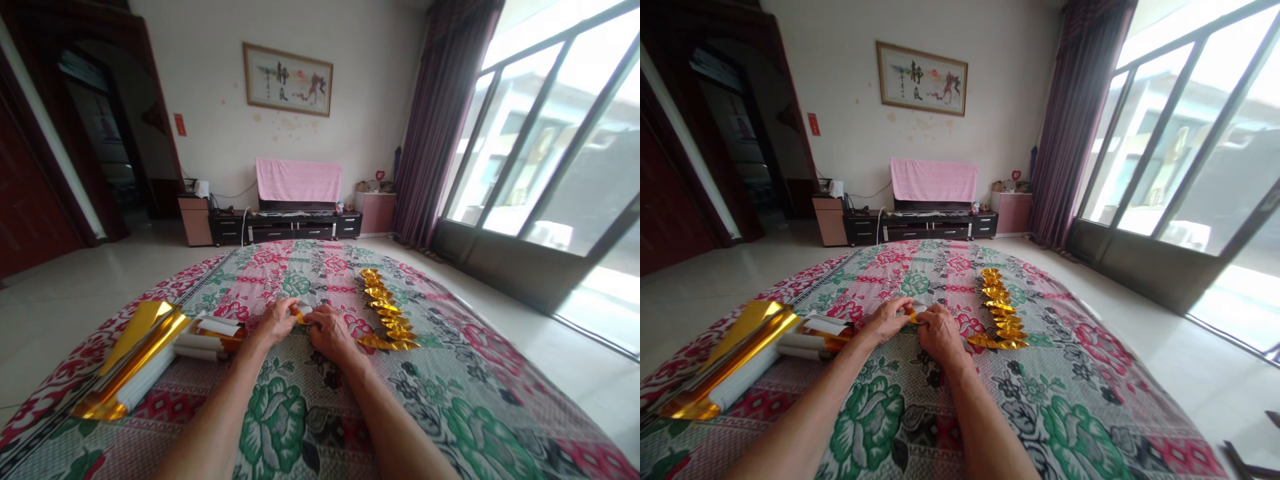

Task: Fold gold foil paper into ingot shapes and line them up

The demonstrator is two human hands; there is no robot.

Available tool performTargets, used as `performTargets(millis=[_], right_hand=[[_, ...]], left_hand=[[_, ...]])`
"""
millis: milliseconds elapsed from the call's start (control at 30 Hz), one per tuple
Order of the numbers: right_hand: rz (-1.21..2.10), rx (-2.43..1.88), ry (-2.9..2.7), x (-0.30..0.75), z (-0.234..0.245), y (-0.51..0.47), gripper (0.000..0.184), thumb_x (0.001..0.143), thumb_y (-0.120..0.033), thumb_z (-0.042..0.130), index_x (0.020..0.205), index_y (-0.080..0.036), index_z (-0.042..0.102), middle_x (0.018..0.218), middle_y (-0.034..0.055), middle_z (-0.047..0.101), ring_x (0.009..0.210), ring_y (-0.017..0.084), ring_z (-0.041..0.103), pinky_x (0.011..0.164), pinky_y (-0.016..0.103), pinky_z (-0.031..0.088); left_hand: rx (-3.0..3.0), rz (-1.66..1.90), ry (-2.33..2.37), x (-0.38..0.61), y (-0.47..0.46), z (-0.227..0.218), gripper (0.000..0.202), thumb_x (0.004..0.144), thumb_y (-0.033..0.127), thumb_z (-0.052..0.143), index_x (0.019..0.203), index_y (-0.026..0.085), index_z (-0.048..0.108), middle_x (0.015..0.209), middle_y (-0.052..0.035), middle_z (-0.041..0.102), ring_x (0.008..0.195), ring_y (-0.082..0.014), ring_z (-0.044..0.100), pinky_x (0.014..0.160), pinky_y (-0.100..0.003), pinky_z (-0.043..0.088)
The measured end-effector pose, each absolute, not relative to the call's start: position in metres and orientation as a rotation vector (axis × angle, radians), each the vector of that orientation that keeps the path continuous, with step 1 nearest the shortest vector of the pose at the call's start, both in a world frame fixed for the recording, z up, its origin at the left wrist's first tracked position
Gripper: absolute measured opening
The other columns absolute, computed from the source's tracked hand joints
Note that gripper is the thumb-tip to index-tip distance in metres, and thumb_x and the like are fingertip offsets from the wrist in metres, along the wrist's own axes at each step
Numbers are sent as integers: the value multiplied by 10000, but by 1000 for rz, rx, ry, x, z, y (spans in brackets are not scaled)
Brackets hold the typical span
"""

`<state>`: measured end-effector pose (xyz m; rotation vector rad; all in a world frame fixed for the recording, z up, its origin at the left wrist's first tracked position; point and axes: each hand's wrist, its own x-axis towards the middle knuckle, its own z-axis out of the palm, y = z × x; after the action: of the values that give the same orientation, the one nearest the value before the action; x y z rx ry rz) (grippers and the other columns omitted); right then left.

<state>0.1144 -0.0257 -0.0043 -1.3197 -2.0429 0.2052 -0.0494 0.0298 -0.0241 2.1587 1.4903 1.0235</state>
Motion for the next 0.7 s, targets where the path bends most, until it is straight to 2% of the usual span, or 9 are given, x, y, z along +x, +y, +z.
performTargets(millis=[100,233,700], right_hand=[[172,-1316,-2101,115,-3,-27,378,729,-103,493,979,-305,693,928,23,606,871,141,547,777,218,408],[135,-1287,-2137,116,-3,-29,387,727,-96,500,980,-314,696,943,21,601,874,141,540,797,232,397],[103,-1342,-2073,113,-6,-32,295,730,-72,449,810,-199,703,900,39,653,880,142,573,843,236,413]], left_hand=[[2166,1006,1489,-50,32,-25,425,652,81,586,1067,173,606,921,-28,642,877,-139,586,828,-260,459],[2161,998,1497,-50,31,-24,431,649,75,584,1068,172,604,931,-30,637,878,-141,582,817,-258,458],[2209,977,1511,-48,24,-18,409,680,81,546,1068,196,602,990,-37,644,920,-158,579,853,-277,447]])
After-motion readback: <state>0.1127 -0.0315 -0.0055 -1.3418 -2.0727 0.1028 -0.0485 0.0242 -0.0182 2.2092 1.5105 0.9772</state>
